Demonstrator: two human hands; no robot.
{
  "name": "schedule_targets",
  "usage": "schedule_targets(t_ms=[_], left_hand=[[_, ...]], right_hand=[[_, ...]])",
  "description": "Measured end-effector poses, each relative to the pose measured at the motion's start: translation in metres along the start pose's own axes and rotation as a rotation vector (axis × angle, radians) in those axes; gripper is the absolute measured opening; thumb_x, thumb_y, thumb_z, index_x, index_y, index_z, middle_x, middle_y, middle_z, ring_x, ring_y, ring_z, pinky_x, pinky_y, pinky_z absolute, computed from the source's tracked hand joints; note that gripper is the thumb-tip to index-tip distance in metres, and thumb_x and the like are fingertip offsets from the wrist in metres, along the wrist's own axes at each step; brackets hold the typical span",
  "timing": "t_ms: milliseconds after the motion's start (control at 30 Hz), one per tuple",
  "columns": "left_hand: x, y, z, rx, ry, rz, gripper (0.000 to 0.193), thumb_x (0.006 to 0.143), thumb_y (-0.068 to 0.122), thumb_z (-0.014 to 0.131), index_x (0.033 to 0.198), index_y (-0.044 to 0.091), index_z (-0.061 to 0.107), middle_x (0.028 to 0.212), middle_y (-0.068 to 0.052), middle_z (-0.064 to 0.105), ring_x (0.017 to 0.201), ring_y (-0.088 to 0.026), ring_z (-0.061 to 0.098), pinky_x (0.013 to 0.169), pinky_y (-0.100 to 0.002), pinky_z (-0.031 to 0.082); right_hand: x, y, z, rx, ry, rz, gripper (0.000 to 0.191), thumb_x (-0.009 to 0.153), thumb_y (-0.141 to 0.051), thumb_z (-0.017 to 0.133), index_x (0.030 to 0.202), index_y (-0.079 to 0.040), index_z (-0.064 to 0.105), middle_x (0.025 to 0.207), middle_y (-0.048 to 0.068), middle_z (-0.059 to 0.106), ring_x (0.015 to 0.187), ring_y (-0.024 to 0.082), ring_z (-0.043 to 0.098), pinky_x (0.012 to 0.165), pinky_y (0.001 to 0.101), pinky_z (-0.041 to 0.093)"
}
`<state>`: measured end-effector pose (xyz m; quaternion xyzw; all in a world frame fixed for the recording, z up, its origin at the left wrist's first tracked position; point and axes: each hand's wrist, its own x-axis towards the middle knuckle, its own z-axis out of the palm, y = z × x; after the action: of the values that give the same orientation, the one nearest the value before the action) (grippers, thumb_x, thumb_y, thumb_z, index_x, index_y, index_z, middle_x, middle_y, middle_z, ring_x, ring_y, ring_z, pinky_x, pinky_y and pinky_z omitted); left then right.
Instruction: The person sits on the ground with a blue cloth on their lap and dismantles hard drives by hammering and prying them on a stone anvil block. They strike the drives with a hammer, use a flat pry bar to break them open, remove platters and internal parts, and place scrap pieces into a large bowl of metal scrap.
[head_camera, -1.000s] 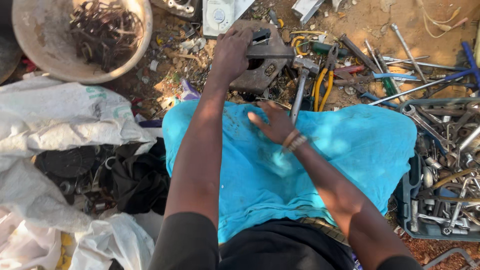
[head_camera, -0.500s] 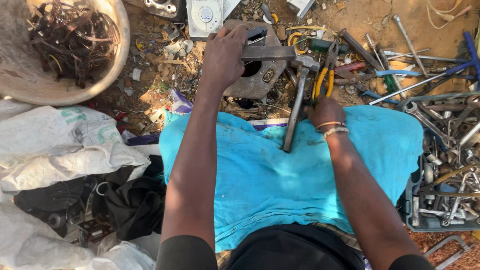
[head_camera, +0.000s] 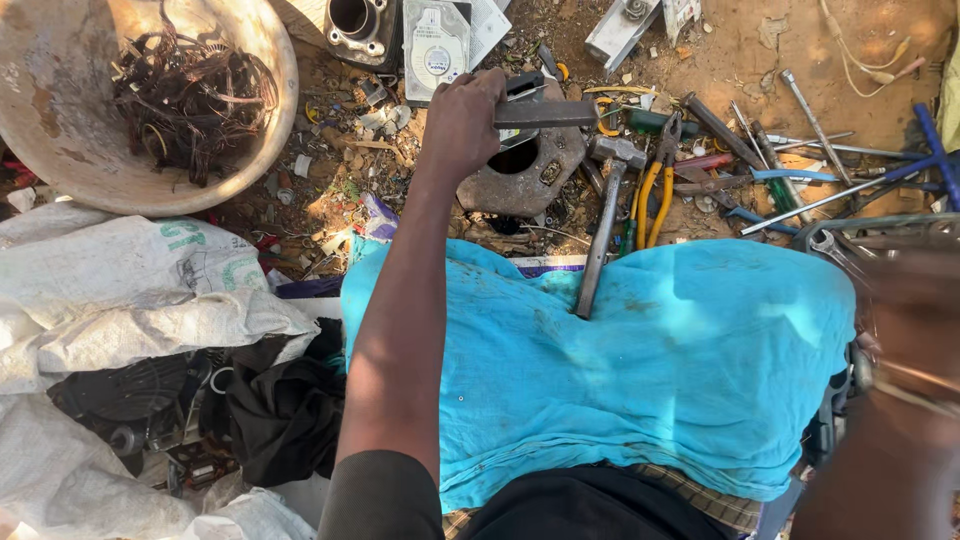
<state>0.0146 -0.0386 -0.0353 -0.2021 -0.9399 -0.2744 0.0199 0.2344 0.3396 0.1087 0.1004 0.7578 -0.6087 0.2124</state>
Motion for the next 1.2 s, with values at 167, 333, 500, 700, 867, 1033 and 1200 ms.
schedule_targets(t_ms=[167, 333, 500, 700, 867, 1033, 1200], left_hand=[[-0.011, -0.006, -0.002, -0.044, 0.035, 0.068, 0.031, 0.072, -0.003, 0.07, 0.098, 0.008, 0.056, 0.1, -0.012, 0.074, 0.104, -0.037, 0.066, 0.094, -0.052, 0.047], [-0.032, -0.006, -0.003, -0.09, -0.004, 0.136, 0.057, 0.07, -0.001, 0.072, 0.125, 0.004, 0.06, 0.109, -0.012, 0.073, 0.119, -0.039, 0.063, 0.1, -0.052, 0.046], [-0.036, -0.008, -0.011, -0.092, 0.069, 0.274, 0.055, 0.067, 0.0, 0.072, 0.121, 0.005, 0.06, 0.121, -0.016, 0.072, 0.117, -0.042, 0.063, 0.099, -0.051, 0.048], [-0.031, -0.006, -0.023, -0.217, -0.107, 0.093, 0.054, 0.082, 0.01, 0.079, 0.131, 0.007, 0.058, 0.108, -0.019, 0.07, 0.103, -0.042, 0.067, 0.088, -0.054, 0.05], [-0.038, 0.003, -0.025, -0.089, -0.204, 0.113, 0.043, 0.084, 0.02, 0.083, 0.124, 0.019, 0.067, 0.107, -0.007, 0.075, 0.104, -0.029, 0.071, 0.098, -0.051, 0.047], [-0.057, 0.01, -0.027, -0.035, -0.174, 0.159, 0.06, 0.073, 0.009, 0.081, 0.13, 0.018, 0.067, 0.118, -0.006, 0.072, 0.117, -0.029, 0.063, 0.107, -0.053, 0.036], [-0.056, 0.023, -0.014, 0.079, -0.036, 0.221, 0.051, 0.072, 0.01, 0.075, 0.123, 0.017, 0.071, 0.116, -0.007, 0.072, 0.117, -0.029, 0.063, 0.11, -0.053, 0.033]], right_hand=[[-0.002, -0.011, -0.004, 0.209, 0.175, -0.417, 0.052, 0.097, -0.021, 0.073, 0.14, 0.0, 0.051, 0.121, 0.017, 0.063, 0.105, 0.025, 0.064, 0.087, 0.037, 0.056], [0.133, 0.037, 0.092, -0.134, 0.148, -0.352, 0.075, 0.098, -0.017, 0.074, 0.16, -0.003, 0.035, 0.146, 0.019, 0.057, 0.129, 0.03, 0.063, 0.104, 0.0404, 0.058], [0.186, 0.038, 0.156, -0.159, 0.182, -0.468, 0.052, 0.095, -0.023, 0.086, 0.135, 0.001, 0.063, 0.124, 0.016, 0.069, 0.112, 0.021, 0.068, 0.097, 0.0386, 0.058], [0.151, -0.005, 0.141, -0.14, 0.393, -0.499, 0.023, 0.094, -0.013, 0.087, 0.109, -0.005, 0.071, 0.101, 0.004, 0.076, 0.089, 0.013, 0.072, 0.079, 0.0276, 0.06], [0.094, -0.033, 0.099, -0.055, 0.52, -0.786, 0.046, 0.091, -0.011, 0.088, 0.128, -0.009, 0.062, 0.102, -0.001, 0.068, 0.095, 0.008, 0.074, 0.082, 0.0213, 0.065], [0.075, -0.06, 0.091, -0.424, 0.497, -0.781, 0.032, 0.102, -0.003, 0.086, 0.126, 0.002, 0.065, 0.113, 0.011, 0.074, 0.102, 0.017, 0.075, 0.087, 0.0245, 0.064], [0.095, -0.074, 0.114, -0.744, 0.423, -0.92, 0.032, 0.099, 0.0, 0.087, 0.125, 0.007, 0.07, 0.112, 0.015, 0.072, 0.097, 0.022, 0.074, 0.081, 0.0264, 0.061]])
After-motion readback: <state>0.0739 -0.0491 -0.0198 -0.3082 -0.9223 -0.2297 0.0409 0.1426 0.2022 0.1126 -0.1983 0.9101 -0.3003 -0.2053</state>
